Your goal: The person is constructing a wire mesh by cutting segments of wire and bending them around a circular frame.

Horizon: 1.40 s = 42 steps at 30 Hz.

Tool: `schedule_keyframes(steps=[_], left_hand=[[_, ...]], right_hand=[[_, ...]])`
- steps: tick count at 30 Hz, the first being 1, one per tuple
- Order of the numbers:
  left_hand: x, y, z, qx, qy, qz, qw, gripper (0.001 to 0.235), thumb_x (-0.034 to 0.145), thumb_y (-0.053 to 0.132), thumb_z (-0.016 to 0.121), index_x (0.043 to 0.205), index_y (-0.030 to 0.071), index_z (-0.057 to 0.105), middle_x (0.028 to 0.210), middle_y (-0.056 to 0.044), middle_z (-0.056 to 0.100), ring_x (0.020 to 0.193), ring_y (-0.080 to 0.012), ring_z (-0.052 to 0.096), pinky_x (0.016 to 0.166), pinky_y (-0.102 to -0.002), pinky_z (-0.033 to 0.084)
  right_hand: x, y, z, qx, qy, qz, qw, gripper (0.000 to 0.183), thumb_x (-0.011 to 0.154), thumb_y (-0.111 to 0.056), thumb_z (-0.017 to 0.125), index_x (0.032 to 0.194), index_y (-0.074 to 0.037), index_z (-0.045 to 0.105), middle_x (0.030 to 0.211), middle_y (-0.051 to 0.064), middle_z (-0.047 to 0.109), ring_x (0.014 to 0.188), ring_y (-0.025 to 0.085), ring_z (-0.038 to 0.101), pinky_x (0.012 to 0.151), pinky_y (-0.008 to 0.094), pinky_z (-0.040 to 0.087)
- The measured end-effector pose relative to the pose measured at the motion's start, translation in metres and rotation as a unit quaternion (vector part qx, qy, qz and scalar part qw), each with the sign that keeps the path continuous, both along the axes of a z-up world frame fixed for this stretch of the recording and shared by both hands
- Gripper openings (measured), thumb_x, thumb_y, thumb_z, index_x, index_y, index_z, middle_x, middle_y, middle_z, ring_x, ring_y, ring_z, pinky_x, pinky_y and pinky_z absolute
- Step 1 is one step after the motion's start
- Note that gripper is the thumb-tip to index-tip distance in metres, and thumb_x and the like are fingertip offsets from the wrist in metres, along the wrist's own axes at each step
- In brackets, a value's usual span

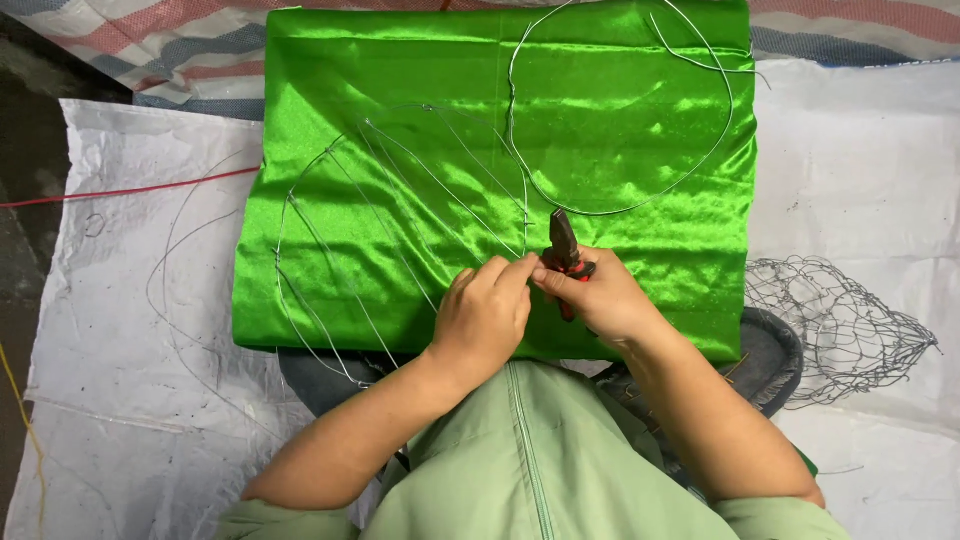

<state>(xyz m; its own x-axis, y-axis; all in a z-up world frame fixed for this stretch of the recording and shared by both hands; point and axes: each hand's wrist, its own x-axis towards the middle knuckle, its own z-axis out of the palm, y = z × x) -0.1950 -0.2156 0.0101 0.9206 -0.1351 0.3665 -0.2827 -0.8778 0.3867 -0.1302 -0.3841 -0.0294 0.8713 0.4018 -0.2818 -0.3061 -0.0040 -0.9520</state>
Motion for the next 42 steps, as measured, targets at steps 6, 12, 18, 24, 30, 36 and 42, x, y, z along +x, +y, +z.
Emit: schedule_keyframes(steps=[6,12,18,24,30,36,42], left_hand=[[-0.011,0.003,0.029,0.146,-0.110,-0.006,0.983,0.036,0.096,0.013,0.059,0.132,0.014,0.068,0.074,-0.002,0.056,0.056,-0.0222,0.064,0.055,-0.035,0.055],[-0.035,0.009,0.036,0.067,-0.065,0.027,0.995,0.040,0.099,0.016,0.062,0.139,0.011,0.062,0.079,-0.009,0.068,0.062,-0.0298,0.070,0.052,-0.042,0.057],[-0.043,0.007,0.026,0.167,-0.150,0.076,0.972,0.034,0.096,0.009,0.059,0.128,0.013,0.069,0.084,0.000,0.062,0.053,-0.0187,0.065,0.050,-0.031,0.055],[-0.047,0.009,0.042,0.175,-0.197,0.072,0.962,0.025,0.099,0.012,0.057,0.118,0.013,0.072,0.112,-0.005,0.064,0.059,-0.0191,0.068,0.053,-0.033,0.057],[-0.050,0.013,0.055,0.186,-0.216,0.063,0.956,0.026,0.101,0.011,0.055,0.120,0.011,0.073,0.113,-0.004,0.070,0.055,-0.0175,0.065,0.051,-0.029,0.054],[-0.054,0.014,0.054,0.205,-0.239,0.083,0.946,0.020,0.100,0.013,0.059,0.112,0.012,0.075,0.117,-0.004,0.069,0.051,-0.0160,0.060,0.050,-0.029,0.052],[-0.058,0.011,0.053,0.179,-0.277,0.051,0.943,0.022,0.102,0.009,0.057,0.110,0.007,0.077,0.110,-0.008,0.073,0.057,-0.0185,0.064,0.049,-0.028,0.052]], right_hand=[[-0.012,0.016,0.018,0.125,0.091,-0.025,0.988,0.018,0.087,-0.007,0.081,0.078,0.003,0.069,0.064,0.014,0.063,0.059,0.026,0.066,0.044,0.039,0.055],[-0.024,0.027,0.016,0.160,0.128,-0.019,0.979,0.022,0.087,-0.011,0.082,0.080,0.002,0.067,0.062,0.014,0.060,0.059,0.027,0.064,0.042,0.038,0.056],[-0.036,0.030,0.027,0.130,0.073,-0.010,0.989,0.024,0.088,-0.013,0.082,0.076,0.001,0.067,0.061,0.014,0.060,0.059,0.025,0.063,0.045,0.035,0.056],[-0.046,0.033,0.036,0.178,0.065,-0.011,0.982,0.022,0.087,-0.010,0.083,0.076,0.001,0.068,0.062,0.013,0.061,0.060,0.024,0.063,0.051,0.037,0.057],[-0.048,0.029,0.035,0.181,0.018,0.023,0.983,0.018,0.089,-0.008,0.080,0.080,0.003,0.069,0.064,0.013,0.060,0.064,0.022,0.061,0.058,0.036,0.058],[-0.046,0.024,0.040,0.159,-0.063,0.082,0.982,0.018,0.089,-0.008,0.080,0.078,0.002,0.072,0.062,0.012,0.061,0.063,0.021,0.060,0.061,0.037,0.058],[-0.046,0.021,0.026,0.222,-0.204,0.117,0.946,0.005,0.088,0.003,0.074,0.085,0.004,0.071,0.076,0.015,0.065,0.073,0.021,0.062,0.070,0.036,0.053]])
